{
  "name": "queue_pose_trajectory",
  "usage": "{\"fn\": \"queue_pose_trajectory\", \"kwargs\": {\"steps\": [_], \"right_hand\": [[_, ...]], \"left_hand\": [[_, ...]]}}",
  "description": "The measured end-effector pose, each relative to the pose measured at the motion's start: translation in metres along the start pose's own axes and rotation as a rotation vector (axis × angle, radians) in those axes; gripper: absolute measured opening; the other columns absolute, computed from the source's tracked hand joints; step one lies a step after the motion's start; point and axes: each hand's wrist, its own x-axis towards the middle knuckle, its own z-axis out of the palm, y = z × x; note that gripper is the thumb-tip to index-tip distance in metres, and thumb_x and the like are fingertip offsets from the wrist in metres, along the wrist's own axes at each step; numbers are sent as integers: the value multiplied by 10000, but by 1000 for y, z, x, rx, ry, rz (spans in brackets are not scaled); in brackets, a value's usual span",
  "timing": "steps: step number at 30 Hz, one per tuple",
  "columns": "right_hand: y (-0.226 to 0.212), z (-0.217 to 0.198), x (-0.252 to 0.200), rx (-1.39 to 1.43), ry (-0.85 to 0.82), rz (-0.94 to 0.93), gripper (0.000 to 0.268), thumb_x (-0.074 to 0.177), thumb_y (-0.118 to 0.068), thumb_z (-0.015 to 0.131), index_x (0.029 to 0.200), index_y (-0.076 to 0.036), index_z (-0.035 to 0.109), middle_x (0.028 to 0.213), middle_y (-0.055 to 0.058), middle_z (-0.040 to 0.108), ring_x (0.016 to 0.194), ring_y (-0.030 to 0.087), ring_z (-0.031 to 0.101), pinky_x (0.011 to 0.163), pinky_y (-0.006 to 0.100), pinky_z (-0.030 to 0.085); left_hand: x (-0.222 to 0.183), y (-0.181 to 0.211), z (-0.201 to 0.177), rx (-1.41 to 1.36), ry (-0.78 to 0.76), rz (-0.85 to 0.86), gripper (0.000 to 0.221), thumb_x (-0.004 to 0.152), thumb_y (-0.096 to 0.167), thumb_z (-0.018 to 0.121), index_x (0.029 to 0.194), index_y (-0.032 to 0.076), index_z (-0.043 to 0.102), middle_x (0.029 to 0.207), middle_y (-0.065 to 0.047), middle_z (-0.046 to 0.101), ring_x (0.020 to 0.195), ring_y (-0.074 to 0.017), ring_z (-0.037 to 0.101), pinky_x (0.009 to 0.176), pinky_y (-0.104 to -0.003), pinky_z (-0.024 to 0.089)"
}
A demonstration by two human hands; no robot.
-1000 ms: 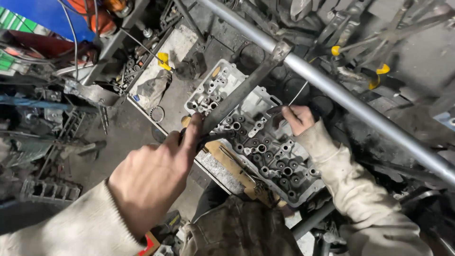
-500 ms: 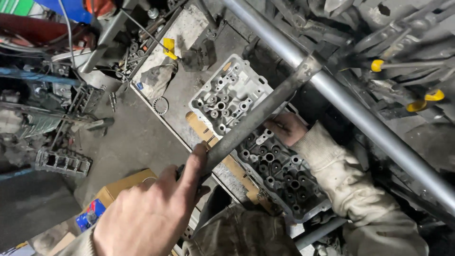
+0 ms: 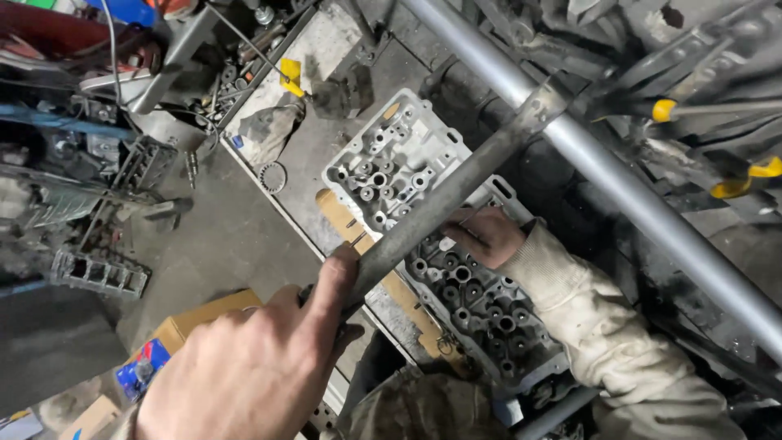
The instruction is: The person works on an engine cylinder head clamped to a workbench, using a long breaker bar to loosen and tighten fasteners on the valvetrain area. They reposition the long bar on the bench frame between operations and use a small tool to work on components inside the head.
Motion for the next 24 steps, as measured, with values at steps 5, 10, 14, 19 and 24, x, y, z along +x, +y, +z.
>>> {"fn": "queue_pose_trajectory", "kwargs": {"steps": [5,10,14,19,24], "right_hand": [[5,2,-5,-1,31,-7,158,961,-69,651,1097,-9,705,965,144,771,846,274,783,731,367,622],[13,7,-7,-77,-34,-64,130,976,-72,662,1069,1,717,938,151,757,847,294,750,733,386,593],[7,5,0,-55,24,-94,141,987,-89,635,1073,-10,714,957,138,759,849,264,763,733,366,614],[0,0,22,-54,-37,-23,181,1014,-148,632,1113,-14,704,851,146,741,713,263,739,644,389,571],[7,3,30,-82,-87,-24,192,1020,-199,621,1059,-29,700,747,158,694,673,300,703,663,431,555]], "left_hand": [[3,10,-20,-65,-191,-103,746,1024,247,470,1692,169,147,907,-103,668,657,-277,719,536,-448,601],[5,10,-24,-37,-239,-118,772,1006,291,495,1672,145,134,940,-107,667,682,-290,738,559,-450,617],[4,10,-19,-52,-161,-97,768,991,258,504,1674,142,174,929,-113,677,686,-306,740,557,-457,620],[6,13,-28,-107,-214,-164,675,1025,216,457,1648,194,198,901,-106,686,686,-327,739,567,-468,625],[7,13,-29,-112,-224,-170,668,1033,264,459,1644,207,198,885,-97,684,697,-321,742,577,-475,618]]}}
